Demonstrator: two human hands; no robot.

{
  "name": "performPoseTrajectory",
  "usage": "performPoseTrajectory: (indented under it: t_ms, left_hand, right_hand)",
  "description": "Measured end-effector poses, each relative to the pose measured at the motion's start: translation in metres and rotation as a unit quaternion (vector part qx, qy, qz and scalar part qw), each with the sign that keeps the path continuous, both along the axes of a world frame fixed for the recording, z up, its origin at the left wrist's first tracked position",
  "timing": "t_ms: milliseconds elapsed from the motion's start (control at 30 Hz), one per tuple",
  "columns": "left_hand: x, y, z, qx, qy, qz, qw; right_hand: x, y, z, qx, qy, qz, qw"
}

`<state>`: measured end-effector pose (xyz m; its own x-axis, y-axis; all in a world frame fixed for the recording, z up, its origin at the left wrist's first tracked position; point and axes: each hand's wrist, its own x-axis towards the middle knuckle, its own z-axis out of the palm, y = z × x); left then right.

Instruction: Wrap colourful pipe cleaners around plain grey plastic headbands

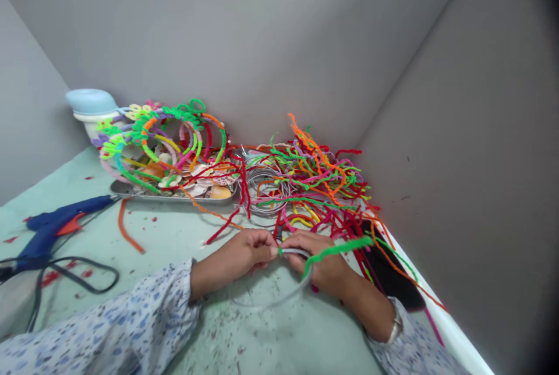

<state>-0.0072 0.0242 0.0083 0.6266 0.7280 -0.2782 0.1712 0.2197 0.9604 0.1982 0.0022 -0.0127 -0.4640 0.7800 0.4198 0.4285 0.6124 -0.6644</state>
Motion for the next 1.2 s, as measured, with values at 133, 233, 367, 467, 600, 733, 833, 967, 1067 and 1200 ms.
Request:
performPoseTrajectory:
  t_ms: [133, 233, 367, 467, 600, 733, 833, 967, 1067, 1200]
  left_hand:
    - [0.001, -0.002, 0.001, 0.041, 0.016, 0.006, 0.999]
    - [0.001, -0.002, -0.001, 0.029, 0.001, 0.007, 1.000]
    - [0.000, -0.001, -0.002, -0.001, -0.012, 0.006, 1.000]
    - [-0.001, -0.001, 0.000, -0.010, -0.018, 0.012, 1.000]
    - [-0.001, -0.001, 0.002, -0.015, -0.032, 0.015, 0.999]
    - [-0.002, -0.003, 0.005, -0.017, -0.045, 0.013, 0.999]
    - [-0.002, -0.004, 0.008, -0.013, -0.045, 0.002, 0.999]
    - [-0.003, -0.005, 0.011, -0.002, -0.044, -0.004, 0.999]
    - [-0.003, -0.005, 0.011, 0.006, -0.046, -0.001, 0.999]
    - [-0.002, -0.006, 0.009, -0.008, -0.052, 0.029, 0.998]
  right_hand:
    - [-0.001, -0.001, 0.004, -0.013, 0.013, 0.006, 1.000]
    - [0.000, 0.000, 0.003, -0.018, 0.017, 0.015, 1.000]
    - [0.000, 0.001, 0.000, -0.018, 0.008, 0.015, 1.000]
    - [0.000, 0.002, 0.002, -0.004, 0.011, -0.021, 1.000]
    - [0.001, 0.001, 0.005, -0.017, 0.052, -0.086, 0.995]
    - [0.004, 0.001, 0.008, -0.221, 0.167, -0.066, 0.959]
    - [0.007, 0.003, 0.010, -0.362, 0.278, 0.000, 0.890]
    - [0.011, 0.006, 0.016, -0.439, 0.415, 0.009, 0.797]
    - [0.013, 0.007, 0.021, -0.432, 0.483, 0.010, 0.761]
    - [0.012, 0.005, 0.021, -0.419, 0.427, 0.058, 0.799]
